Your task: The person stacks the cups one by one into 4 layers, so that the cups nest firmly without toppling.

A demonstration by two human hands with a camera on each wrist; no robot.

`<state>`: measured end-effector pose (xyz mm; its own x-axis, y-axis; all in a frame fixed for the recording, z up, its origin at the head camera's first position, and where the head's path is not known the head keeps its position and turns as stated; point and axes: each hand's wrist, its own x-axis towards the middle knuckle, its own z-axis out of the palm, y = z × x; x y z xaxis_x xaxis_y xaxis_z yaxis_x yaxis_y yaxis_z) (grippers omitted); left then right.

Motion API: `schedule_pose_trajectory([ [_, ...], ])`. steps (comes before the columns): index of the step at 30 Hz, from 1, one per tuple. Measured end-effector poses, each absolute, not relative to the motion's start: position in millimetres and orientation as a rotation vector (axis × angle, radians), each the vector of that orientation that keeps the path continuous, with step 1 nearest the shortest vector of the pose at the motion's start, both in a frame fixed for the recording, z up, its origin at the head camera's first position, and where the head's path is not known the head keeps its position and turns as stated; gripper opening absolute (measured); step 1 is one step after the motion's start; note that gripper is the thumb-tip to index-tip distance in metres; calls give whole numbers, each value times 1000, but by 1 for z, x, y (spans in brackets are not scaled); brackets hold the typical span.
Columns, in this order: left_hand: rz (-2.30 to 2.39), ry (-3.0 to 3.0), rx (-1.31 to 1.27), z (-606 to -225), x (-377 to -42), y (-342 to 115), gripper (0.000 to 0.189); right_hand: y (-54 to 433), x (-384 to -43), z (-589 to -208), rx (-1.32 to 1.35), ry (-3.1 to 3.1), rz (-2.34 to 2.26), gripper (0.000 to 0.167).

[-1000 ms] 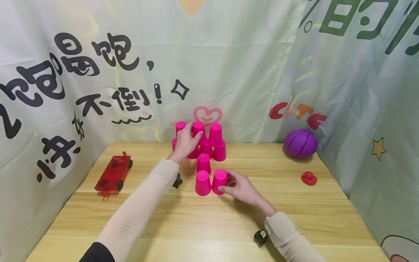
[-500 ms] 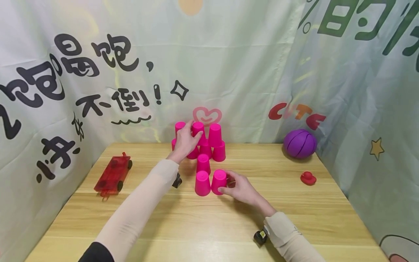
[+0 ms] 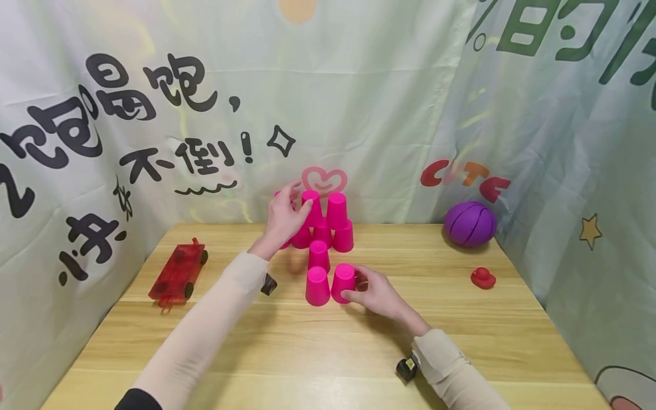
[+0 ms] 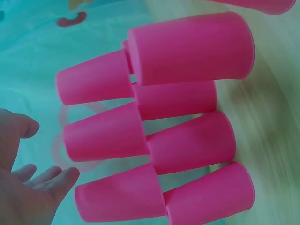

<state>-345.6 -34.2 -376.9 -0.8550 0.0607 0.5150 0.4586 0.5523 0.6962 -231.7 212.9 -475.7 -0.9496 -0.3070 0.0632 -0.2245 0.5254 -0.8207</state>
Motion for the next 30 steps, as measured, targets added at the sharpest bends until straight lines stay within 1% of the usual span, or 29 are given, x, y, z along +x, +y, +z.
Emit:
schedule_pose_trajectory([
  [6, -1324, -2355, -484, -379, -331, -50, 51, 212, -238, -467, -487, 2709, -1481, 62],
  [15, -1376, -2322, -573, -393, -313, -73, 43, 208, -247, -447, -561, 2750, -1528, 57],
  [24, -1409, -2338, -623, -411, -297, -84, 36, 208, -255, -428, -572, 2765, -1541, 58],
  [30, -1476, -2378, -668, -421, -283, -85, 35, 207, -263, -411, -541, 2790, -1544, 57],
])
